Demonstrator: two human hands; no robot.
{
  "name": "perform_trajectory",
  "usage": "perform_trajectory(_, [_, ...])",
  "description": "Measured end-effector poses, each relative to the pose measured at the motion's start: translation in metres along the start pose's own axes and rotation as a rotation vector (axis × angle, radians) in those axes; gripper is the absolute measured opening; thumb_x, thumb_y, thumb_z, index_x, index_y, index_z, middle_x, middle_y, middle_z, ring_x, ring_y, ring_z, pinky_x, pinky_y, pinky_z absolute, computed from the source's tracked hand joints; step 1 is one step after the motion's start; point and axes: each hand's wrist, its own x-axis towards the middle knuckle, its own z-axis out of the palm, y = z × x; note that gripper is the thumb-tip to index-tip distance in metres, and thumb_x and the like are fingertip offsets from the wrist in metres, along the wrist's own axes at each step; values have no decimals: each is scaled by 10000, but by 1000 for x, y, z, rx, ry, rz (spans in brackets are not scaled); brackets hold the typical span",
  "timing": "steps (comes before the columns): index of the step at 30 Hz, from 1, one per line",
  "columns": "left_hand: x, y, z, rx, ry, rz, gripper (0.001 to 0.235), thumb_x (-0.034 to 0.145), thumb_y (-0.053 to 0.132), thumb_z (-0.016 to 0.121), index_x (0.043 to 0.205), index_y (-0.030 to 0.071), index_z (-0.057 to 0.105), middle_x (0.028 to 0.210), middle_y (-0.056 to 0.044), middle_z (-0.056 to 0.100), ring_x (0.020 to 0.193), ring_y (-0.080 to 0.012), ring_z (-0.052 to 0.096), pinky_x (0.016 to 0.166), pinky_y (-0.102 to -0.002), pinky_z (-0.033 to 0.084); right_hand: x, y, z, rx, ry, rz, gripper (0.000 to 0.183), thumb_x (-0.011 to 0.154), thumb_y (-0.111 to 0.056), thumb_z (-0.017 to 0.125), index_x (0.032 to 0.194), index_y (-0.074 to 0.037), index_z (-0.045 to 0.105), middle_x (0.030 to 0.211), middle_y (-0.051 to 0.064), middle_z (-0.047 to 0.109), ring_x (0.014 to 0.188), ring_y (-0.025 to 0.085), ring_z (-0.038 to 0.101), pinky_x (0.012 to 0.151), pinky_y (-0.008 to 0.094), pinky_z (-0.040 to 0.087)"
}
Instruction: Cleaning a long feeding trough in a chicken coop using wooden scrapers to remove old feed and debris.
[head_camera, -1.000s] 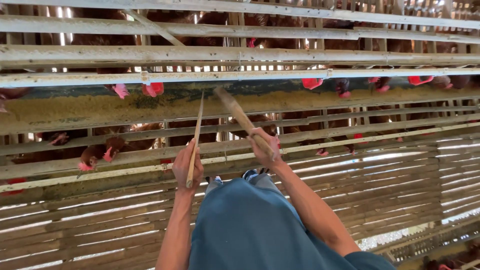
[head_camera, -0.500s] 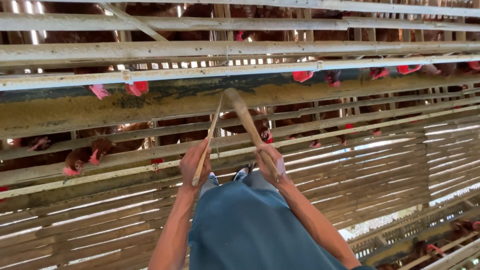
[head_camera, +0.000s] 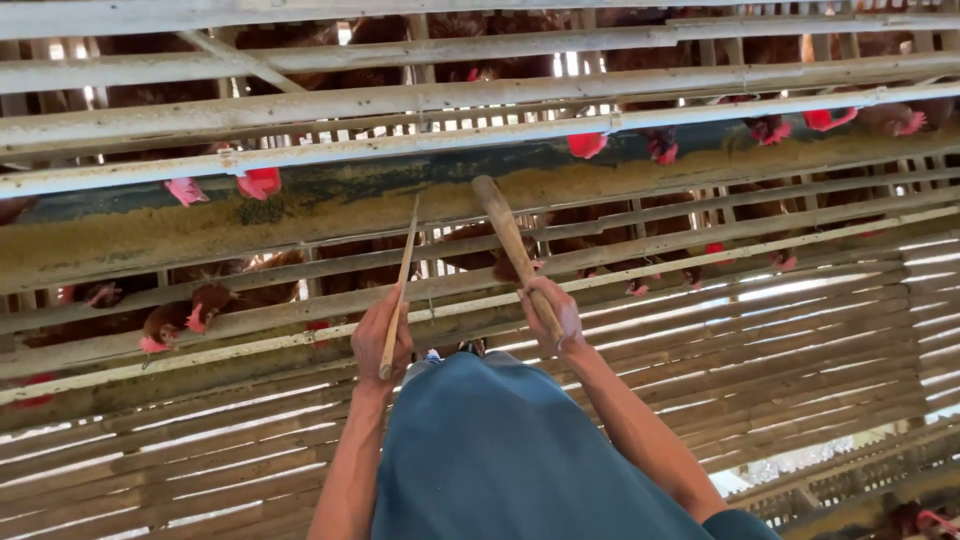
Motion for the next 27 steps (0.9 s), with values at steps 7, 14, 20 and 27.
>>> perform_trajectory(7, [-12, 21, 19, 20, 25, -43, 326, 1115, 236, 601, 1378, 105, 743, 1002, -170, 785, 920, -383, 762, 751, -490, 631, -9, -3, -31, 175, 79, 63, 130, 988, -106, 734, 951, -191, 644, 829, 48, 700, 741, 267, 720, 716, 414, 606])
perform_trajectory(14, [-23, 23, 39, 21, 66, -57, 335, 1130, 231, 583, 1384, 77, 737, 1106, -185, 782, 1007, -392, 753, 800, -507, 635, -11, 34, -65, 64, 12, 49, 171, 948, -68, 742, 949, -167, 603, 911, 170, 731, 860, 442, 723, 703, 528, 583])
perform_trajectory(20, [-36, 5, 54, 61, 139, -36, 330, 1126, 225, 593, 1389, 83, 734, 1210, -157, 752, 1081, -383, 731, 873, -499, 626, -25, 41, -80, 162, -1, 71, 170, 978, -71, 737, 945, -158, 596, 976, 145, 786, 882, 388, 754, 732, 475, 605])
perform_trajectory(27, [-27, 24, 66, -66, 64, -35, 371, 1141, 161, 530, 1473, 25, 623, 1418, -215, 669, 1228, -456, 663, 968, -604, 606, -29, 27, -95, 211, 56, 376, 134, 1013, -191, 690, 974, -198, 561, 1040, 60, 826, 958, 299, 776, 846, 472, 599])
